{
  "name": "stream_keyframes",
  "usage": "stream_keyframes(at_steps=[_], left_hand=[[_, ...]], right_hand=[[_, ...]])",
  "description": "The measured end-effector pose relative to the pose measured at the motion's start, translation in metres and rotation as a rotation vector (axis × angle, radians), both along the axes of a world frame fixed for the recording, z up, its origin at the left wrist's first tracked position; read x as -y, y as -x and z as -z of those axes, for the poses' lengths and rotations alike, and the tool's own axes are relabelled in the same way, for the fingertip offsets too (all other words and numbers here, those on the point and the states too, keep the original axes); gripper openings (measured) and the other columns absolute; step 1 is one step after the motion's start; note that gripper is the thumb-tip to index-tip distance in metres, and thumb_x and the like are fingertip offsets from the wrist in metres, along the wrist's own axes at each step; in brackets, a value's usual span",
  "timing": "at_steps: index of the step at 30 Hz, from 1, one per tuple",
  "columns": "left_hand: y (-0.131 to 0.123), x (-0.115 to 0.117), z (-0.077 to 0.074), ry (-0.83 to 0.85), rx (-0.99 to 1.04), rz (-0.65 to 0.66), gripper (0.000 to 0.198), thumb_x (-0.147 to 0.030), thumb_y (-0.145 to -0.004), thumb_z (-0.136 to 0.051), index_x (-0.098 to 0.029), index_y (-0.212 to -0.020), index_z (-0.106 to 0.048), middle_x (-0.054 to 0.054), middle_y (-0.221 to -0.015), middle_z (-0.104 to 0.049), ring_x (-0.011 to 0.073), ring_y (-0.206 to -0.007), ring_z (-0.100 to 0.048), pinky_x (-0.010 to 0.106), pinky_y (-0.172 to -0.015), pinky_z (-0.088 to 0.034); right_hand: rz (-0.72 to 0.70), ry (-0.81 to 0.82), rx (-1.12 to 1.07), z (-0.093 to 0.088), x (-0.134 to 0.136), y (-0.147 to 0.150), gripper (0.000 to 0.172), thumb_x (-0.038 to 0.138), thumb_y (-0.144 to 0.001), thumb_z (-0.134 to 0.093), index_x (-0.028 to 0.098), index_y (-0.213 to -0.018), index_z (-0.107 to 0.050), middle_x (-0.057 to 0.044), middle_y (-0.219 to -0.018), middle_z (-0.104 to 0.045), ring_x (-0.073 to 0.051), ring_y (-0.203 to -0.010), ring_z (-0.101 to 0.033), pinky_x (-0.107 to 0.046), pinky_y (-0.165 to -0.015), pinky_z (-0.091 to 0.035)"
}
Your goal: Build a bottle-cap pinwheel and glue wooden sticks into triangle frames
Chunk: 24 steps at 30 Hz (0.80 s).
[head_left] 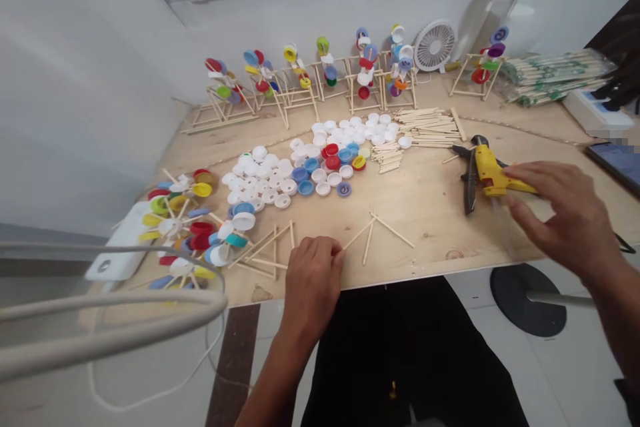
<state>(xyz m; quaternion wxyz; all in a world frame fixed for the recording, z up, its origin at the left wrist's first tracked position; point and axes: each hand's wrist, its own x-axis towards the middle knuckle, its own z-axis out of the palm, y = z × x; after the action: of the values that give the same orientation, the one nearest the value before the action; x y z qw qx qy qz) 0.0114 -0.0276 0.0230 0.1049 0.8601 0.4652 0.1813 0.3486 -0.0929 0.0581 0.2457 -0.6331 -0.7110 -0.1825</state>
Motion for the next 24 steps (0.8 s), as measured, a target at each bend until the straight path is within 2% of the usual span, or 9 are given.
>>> stream_keyframes(at_steps=[1,4,8,14,20,24], left_hand=[[-0.001,0.004,-0.004,0.014,0.028,0.023,0.012,-0.017,-0.087,-0.044,-0.020,-0.076,-0.050,0.003,-0.072,-0.059,0.0207,-0.072,-0.052,0.035,-0.064,-0.040],[-0.007,0.018,-0.014,0.049,0.083,0.106,0.013,-0.016,-0.088,-0.043,-0.019,-0.078,-0.050,0.003,-0.074,-0.058,0.0194,-0.072,-0.051,0.034,-0.065,-0.039],[-0.014,0.033,-0.018,0.076,0.133,0.180,0.015,-0.015,-0.089,-0.042,-0.020,-0.076,-0.049,0.002,-0.074,-0.059,0.0183,-0.071,-0.050,0.034,-0.065,-0.038],[-0.013,0.034,-0.013,0.089,0.160,0.202,0.016,-0.017,-0.089,-0.042,-0.020,-0.076,-0.050,0.003,-0.073,-0.060,0.0182,-0.071,-0.051,0.034,-0.066,-0.039],[0.000,0.020,-0.003,0.093,0.270,0.009,0.010,-0.020,-0.088,-0.046,-0.020,-0.085,-0.055,0.003,-0.080,-0.062,0.0183,-0.080,-0.054,0.034,-0.072,-0.043],[0.002,0.017,0.007,0.117,0.292,0.003,0.011,-0.019,-0.088,-0.046,-0.020,-0.089,-0.056,0.003,-0.082,-0.063,0.0184,-0.081,-0.056,0.034,-0.073,-0.043]], right_hand=[[-0.075,-0.003,-0.072,-0.003,0.002,0.019,0.028,0.020,-0.082,-0.058,0.018,-0.110,-0.059,-0.012,-0.104,-0.065,-0.025,-0.101,-0.058,-0.042,-0.089,-0.042],[-0.325,0.126,-0.134,-0.007,0.005,0.073,0.022,0.020,-0.083,-0.058,0.022,-0.105,-0.060,-0.007,-0.103,-0.066,-0.023,-0.103,-0.057,-0.043,-0.088,-0.042],[-0.450,0.165,-0.172,0.001,0.005,0.113,0.018,0.015,-0.083,-0.057,0.022,-0.098,-0.063,-0.004,-0.097,-0.068,-0.020,-0.099,-0.057,-0.043,-0.087,-0.041],[-0.471,0.206,-0.145,0.017,0.000,0.121,0.016,0.012,-0.085,-0.052,0.022,-0.088,-0.063,0.000,-0.080,-0.066,-0.015,-0.086,-0.056,-0.042,-0.090,-0.037],[-0.384,0.225,-0.183,0.026,-0.007,0.120,0.013,0.012,-0.085,-0.053,0.021,-0.081,-0.062,-0.002,-0.079,-0.064,-0.017,-0.088,-0.053,-0.038,-0.085,-0.035],[-0.368,0.242,-0.169,0.030,-0.009,0.122,0.013,0.013,-0.085,-0.052,0.020,-0.083,-0.063,-0.002,-0.078,-0.063,-0.017,-0.088,-0.053,-0.040,-0.086,-0.034]])
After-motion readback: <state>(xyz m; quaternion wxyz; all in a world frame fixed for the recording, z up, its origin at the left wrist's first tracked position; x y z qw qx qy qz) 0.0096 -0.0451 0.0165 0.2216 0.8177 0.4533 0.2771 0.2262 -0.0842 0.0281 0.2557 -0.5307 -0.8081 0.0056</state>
